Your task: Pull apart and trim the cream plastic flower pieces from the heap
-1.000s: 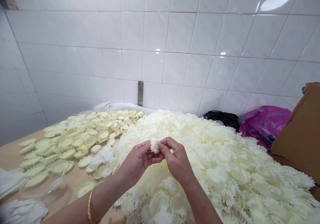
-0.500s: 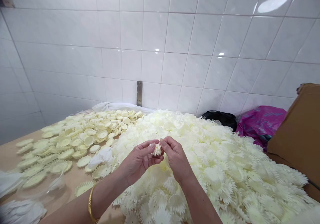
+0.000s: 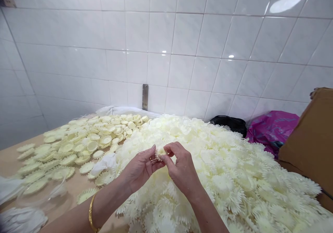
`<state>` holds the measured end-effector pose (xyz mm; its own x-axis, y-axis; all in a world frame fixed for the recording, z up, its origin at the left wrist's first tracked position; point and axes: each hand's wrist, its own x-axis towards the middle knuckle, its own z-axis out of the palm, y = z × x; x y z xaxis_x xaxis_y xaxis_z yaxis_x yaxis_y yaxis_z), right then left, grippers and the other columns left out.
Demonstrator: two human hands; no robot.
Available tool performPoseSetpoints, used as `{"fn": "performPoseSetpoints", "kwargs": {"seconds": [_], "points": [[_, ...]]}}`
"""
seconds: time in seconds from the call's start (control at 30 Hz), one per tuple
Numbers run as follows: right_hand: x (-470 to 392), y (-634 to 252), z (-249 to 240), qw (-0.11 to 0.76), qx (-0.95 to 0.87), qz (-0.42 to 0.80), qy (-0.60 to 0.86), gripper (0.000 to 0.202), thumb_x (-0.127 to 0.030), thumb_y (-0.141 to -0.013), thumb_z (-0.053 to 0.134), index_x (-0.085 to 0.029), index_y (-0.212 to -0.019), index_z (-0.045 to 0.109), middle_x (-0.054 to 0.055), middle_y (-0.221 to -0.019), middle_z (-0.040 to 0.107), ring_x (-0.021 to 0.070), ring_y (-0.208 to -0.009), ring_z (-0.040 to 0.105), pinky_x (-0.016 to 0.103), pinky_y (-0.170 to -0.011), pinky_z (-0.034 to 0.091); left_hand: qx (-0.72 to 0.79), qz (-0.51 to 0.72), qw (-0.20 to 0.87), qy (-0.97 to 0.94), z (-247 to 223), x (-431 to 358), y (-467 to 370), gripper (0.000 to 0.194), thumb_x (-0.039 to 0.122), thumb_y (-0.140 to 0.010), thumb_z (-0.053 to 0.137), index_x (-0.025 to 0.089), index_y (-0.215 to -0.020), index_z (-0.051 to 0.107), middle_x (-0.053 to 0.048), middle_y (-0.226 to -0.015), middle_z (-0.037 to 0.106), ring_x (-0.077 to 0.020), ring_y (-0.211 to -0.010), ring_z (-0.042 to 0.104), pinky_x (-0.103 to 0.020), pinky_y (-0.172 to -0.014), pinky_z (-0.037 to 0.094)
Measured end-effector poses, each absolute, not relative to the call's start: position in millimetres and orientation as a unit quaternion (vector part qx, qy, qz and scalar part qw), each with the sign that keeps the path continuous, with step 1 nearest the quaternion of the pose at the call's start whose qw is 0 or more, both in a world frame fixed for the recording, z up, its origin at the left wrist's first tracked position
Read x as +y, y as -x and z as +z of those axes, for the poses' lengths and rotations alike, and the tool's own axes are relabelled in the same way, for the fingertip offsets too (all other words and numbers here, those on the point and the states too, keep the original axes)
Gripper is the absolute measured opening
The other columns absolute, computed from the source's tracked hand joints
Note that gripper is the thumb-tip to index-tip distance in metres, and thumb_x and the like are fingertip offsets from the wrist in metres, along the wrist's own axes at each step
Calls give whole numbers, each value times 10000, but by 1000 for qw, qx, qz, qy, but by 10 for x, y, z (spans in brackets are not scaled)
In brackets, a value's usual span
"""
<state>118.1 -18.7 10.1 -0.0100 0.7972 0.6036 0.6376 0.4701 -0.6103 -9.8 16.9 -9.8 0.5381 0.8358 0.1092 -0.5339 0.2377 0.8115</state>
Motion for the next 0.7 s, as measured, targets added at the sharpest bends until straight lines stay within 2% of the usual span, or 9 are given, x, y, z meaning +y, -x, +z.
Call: {"fn": "performPoseSetpoints", "kwargs": {"seconds": [0.2,0.4,0.57,0.7], "points": [[-286,-1176,212,492,-687,90,527,80,-151,-720,540,-180,-654,506,-20,-625,521,125,-614,498,233,-586,398,176,453,729,-483,-38,89,109,205,284,-760,563,98,-698,620,-47,-724,563,-132,-756,526,-347,-860,403],[-263,-1236,199,478,-695,152,515,152,-198,-774,473,-170,-633,521,-10,-601,531,126,-587,493,231,-559,390,184,462,743,-449,-60,100,101,212,285,-730,599,106,-621,571,3,-610,473,-102,-626,502,-386,-822,437],[-216,-1225,102,456,-699,75,545,180,-191,-803,421,-178,-631,472,-21,-572,491,117,-545,452,226,-512,354,177,440,770,-426,-67,111,92,190,273,-725,606,115,-635,547,4,-629,470,-110,-629,522,-373,-798,446],[-234,-1199,132,463,-711,63,525,115,-194,-793,456,-180,-681,478,-12,-639,520,122,-606,488,226,-569,386,189,442,758,-441,-48,136,121,165,268,-720,610,120,-672,558,-12,-669,511,-125,-658,545,-360,-797,438]]}}
